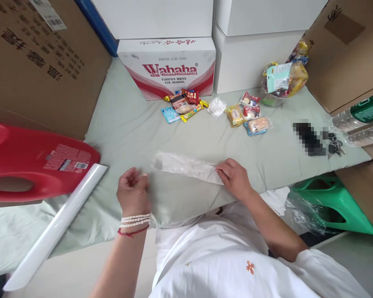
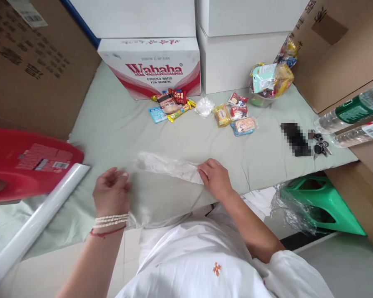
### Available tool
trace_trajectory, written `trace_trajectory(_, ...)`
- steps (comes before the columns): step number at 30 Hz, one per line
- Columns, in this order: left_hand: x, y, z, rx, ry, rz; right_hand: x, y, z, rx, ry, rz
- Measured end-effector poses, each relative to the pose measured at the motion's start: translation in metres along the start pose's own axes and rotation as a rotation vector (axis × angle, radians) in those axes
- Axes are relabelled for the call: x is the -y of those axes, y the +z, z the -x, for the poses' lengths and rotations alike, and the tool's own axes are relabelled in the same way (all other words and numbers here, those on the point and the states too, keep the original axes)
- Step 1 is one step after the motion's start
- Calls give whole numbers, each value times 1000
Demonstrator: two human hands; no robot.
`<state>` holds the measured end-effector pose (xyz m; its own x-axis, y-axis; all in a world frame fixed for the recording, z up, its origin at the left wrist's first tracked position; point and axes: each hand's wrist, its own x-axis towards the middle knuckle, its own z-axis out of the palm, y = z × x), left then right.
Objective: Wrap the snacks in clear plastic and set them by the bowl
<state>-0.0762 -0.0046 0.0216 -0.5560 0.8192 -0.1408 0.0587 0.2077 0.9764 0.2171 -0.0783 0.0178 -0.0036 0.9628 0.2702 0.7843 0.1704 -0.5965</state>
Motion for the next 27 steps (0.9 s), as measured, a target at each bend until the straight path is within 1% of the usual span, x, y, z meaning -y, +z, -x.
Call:
trace_trajectory(1, 0, 0, 8, -45, 74, -70, 5, -1, 3, -26, -36, 46)
trace_trajectory(2, -1, 1, 19, -25, 122, -129, 11, -1, 7, -48, -74, 93)
trace_trajectory(3, -3, 4, 32, 58, 124, -166, 18, 0, 11, -65, -114, 134)
trace_trajectory(4, -4, 9, 46, 250, 54, -189, 24, 2, 14, -75, -153, 165)
trace_trajectory(5, -5, 16, 59, 466, -45, -186, 30, 5, 18, -77, -193, 185)
trace_trajectory(6, -6, 23, 69, 598, -117, -168, 35, 9, 22, -69, -231, 192)
trace_trajectory(7, -6, 32, 77, 682, -155, -164, 40, 12, 26, -53, -266, 190)
trace_trajectory(8, -5, 39, 81, 720, -163, -167, 44, 15, 30, -32, -295, 182)
trace_trajectory(11, -1, 54, 81, 718, -146, -170, 52, 19, 40, 85, -328, 105)
trace_trajectory(13, 2, 56, 77, 710, -183, -112, 54, 15, 42, 191, -267, -35)
trace_trajectory(14, 3, 55, 75, 712, -206, -74, 53, 12, 40, 212, -205, -115)
trace_trajectory(15, 3, 54, 75, 713, -223, -36, 52, 8, 37, 194, -123, -176)
trace_trajectory(16, 3, 52, 76, 718, -233, -4, 49, 5, 32, 142, -30, -203)
trace_trajectory(18, 2, 48, 78, 745, -250, 45, 41, 1, 16, 7, 152, -151)
trace_trajectory(19, 1, 47, 78, 755, -267, 71, 36, 1, 8, -18, 224, -98)
trace_trajectory(20, 0, 46, 79, 759, -289, 98, 30, 2, 0, 4, 281, -51)
trace_trajectory(22, -1, 43, 76, 745, -319, 142, 19, 6, -14, 128, 346, -13)
trace_trajectory(24, -1, 40, 71, 704, -288, 114, 10, 12, -20, 223, 372, -66)
trace_trajectory(25, 1, 37, 67, 676, -246, 60, 6, 14, -21, 239, 382, -116)
trace_trajectory(27, 6, 31, 60, 584, -110, -106, 2, 17, -18, 216, 405, -211)
